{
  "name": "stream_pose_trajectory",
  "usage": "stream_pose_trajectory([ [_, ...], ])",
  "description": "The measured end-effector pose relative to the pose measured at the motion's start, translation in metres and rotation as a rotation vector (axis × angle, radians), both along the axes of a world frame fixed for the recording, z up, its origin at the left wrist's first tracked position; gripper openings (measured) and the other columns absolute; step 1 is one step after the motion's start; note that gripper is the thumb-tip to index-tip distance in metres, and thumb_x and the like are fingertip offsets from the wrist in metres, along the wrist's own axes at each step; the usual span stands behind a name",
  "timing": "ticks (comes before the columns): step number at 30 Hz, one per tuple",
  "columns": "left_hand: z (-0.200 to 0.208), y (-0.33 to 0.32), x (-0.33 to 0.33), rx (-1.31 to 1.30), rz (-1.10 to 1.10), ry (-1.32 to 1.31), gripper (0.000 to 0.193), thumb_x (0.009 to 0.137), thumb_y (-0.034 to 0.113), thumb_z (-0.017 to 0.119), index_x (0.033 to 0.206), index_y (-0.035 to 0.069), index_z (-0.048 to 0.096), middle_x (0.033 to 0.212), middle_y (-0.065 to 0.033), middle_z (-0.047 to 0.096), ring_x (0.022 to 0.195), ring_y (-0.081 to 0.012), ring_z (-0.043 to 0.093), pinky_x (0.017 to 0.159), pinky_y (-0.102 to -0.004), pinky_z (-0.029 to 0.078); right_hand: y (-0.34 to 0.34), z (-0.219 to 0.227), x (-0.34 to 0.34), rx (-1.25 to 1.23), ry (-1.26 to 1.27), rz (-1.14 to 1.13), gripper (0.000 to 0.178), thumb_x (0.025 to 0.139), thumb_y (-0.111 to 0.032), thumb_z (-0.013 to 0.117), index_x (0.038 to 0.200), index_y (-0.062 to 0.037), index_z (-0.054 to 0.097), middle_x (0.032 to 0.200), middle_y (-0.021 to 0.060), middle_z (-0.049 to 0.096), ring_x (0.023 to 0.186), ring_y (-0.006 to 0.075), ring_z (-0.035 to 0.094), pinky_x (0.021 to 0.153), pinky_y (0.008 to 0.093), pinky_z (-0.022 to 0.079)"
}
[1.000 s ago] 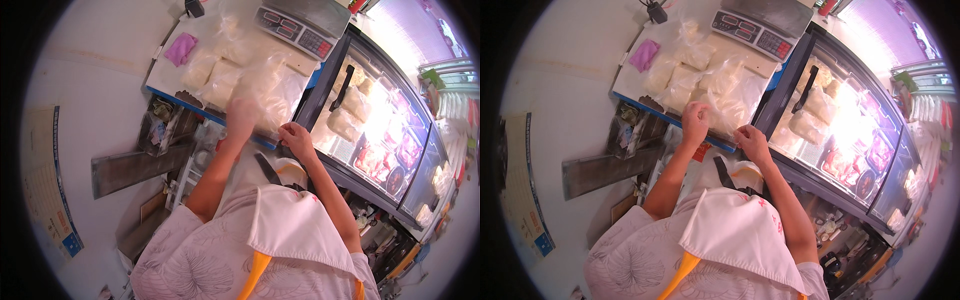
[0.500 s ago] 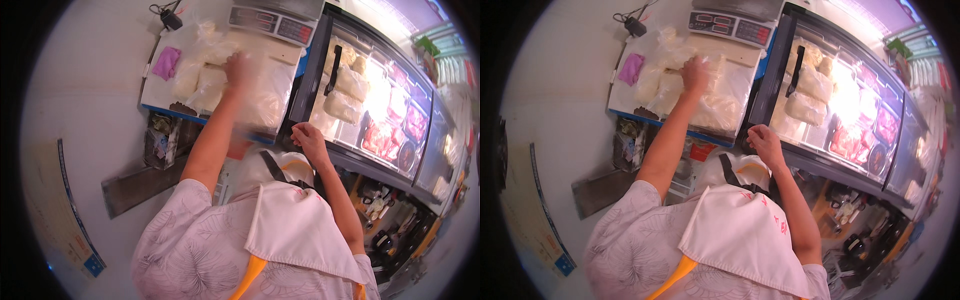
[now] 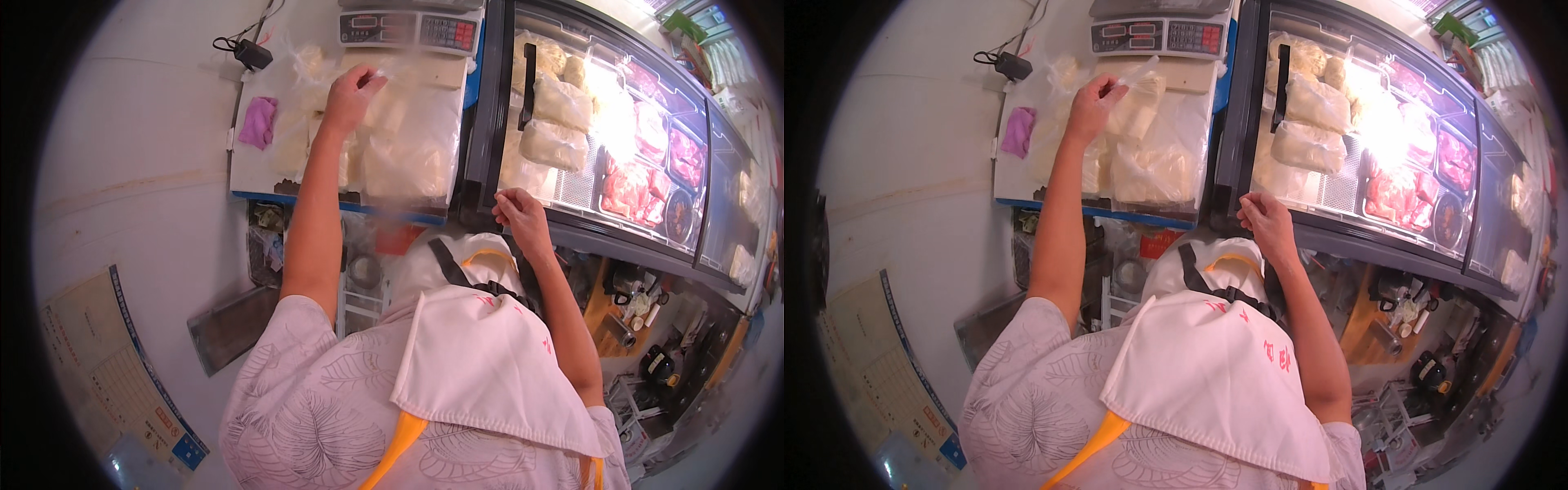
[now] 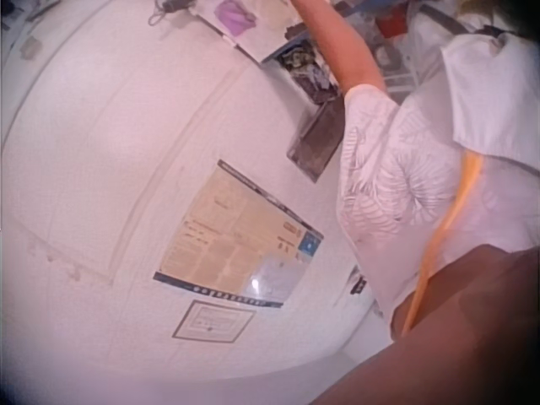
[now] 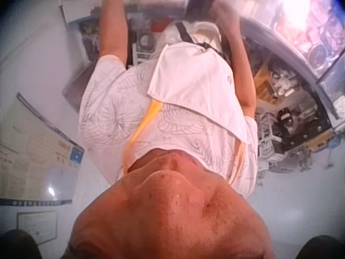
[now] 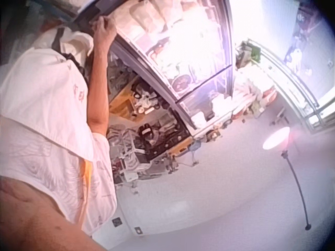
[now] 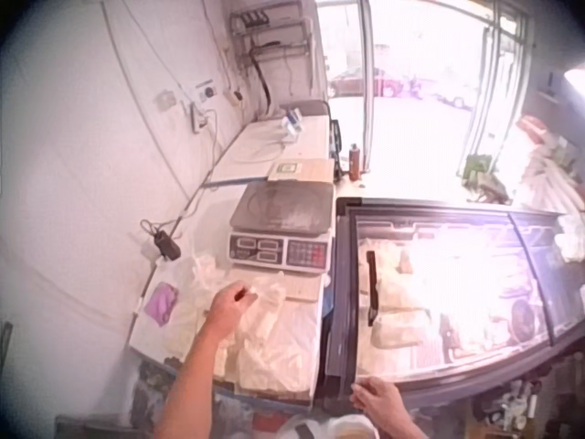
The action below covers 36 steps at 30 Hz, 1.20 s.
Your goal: The person organizes small portions of dough on a metal surface, places them into plastic bags, and then stacks the bags into a refrigerated display case.
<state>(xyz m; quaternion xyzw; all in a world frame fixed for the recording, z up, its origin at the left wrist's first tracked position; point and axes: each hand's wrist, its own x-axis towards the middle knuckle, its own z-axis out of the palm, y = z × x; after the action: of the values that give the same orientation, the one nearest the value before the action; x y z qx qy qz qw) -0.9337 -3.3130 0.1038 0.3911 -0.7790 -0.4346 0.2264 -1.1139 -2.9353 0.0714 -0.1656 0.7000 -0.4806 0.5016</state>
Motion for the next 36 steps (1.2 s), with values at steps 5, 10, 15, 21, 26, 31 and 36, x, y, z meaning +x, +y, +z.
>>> stream_pose_trajectory([
  [5, 0.016, 0.001, -0.014, -0.101, -0.216, -0.116, 0.020, 0.098, 0.017, 0.076, 0.104, 0.000, 0.068, 0.084, -0.0035, 0.063, 0.080, -0.0148, 0.057, 0.076, -0.0303, 0.048, 0.002, -0.005, -0.001, -0.005, 0.008, 0.009, 0.023, 0.108, -0.020, 0.066, 0.116, 0.0018, 0.069, 0.089, 0.0047, 0.073, 0.076, 0.0098, 0.066, 0.071, 0.0259, 0.055],
  [10, -0.014, -0.002, -0.019, -0.280, -0.419, -0.128, 0.019, 0.095, 0.015, 0.075, 0.105, 0.000, 0.069, 0.096, -0.0127, 0.068, 0.087, -0.0276, 0.063, 0.082, -0.0359, 0.051, 0.006, -0.005, -0.001, 0.010, -0.013, 0.014, 0.024, 0.108, -0.020, 0.066, 0.118, 0.0021, 0.069, 0.089, 0.0047, 0.073, 0.077, 0.0098, 0.066, 0.072, 0.0258, 0.055],
  [15, -0.021, 0.015, -0.020, -0.344, -0.326, -0.245, 0.016, 0.095, 0.014, 0.074, 0.106, 0.002, 0.071, 0.105, -0.0150, 0.070, 0.099, -0.0356, 0.066, 0.088, -0.0415, 0.053, 0.008, -0.005, -0.005, 0.019, -0.014, 0.009, 0.025, 0.108, -0.020, 0.066, 0.120, 0.0019, 0.069, 0.090, 0.0045, 0.073, 0.078, 0.0099, 0.066, 0.073, 0.0257, 0.056],
  [21, -0.024, 0.085, 0.016, -0.504, -0.036, -0.165, 0.026, 0.095, 0.013, 0.074, 0.117, 0.002, 0.069, 0.117, -0.0176, 0.069, 0.113, -0.0390, 0.065, 0.097, -0.0437, 0.053, 0.018, -0.008, -0.010, 0.026, -0.017, -0.022, 0.024, 0.108, -0.020, 0.066, 0.119, 0.0018, 0.069, 0.091, 0.0049, 0.073, 0.080, 0.0098, 0.066, 0.075, 0.0258, 0.056],
  [26, -0.019, 0.145, 0.049, -0.435, -0.227, -0.218, 0.034, 0.095, 0.015, 0.074, 0.127, 0.003, 0.067, 0.127, -0.0168, 0.068, 0.122, -0.0395, 0.061, 0.107, -0.0466, 0.047, 0.032, -0.013, -0.010, 0.034, -0.005, -0.031, 0.023, 0.107, -0.018, 0.066, 0.116, 0.0028, 0.070, 0.090, 0.0058, 0.073, 0.080, 0.0099, 0.067, 0.074, 0.0262, 0.057],
  [31, -0.035, 0.161, 0.064, -0.564, -0.312, -0.378, 0.057, 0.099, 0.022, 0.071, 0.152, 0.009, 0.053, 0.158, -0.0169, 0.049, 0.148, -0.0383, 0.043, 0.124, -0.0591, 0.028, 0.037, -0.013, -0.005, 0.040, 0.031, -0.029, 0.022, 0.107, -0.016, 0.065, 0.114, 0.0034, 0.071, 0.089, 0.0078, 0.075, 0.077, 0.0108, 0.068, 0.073, 0.0266, 0.057],
  [36, -0.046, 0.175, 0.066, -0.637, -0.407, -0.561, 0.072, 0.102, 0.029, 0.068, 0.166, 0.015, 0.038, 0.173, -0.0149, 0.029, 0.161, -0.0401, 0.023, 0.129, -0.0645, 0.012, 0.038, -0.013, -0.004, 0.030, 0.043, -0.042, 0.021, 0.106, -0.016, 0.067, 0.112, 0.0033, 0.071, 0.088, 0.0077, 0.075, 0.078, 0.0111, 0.069, 0.072, 0.0269, 0.057],
])
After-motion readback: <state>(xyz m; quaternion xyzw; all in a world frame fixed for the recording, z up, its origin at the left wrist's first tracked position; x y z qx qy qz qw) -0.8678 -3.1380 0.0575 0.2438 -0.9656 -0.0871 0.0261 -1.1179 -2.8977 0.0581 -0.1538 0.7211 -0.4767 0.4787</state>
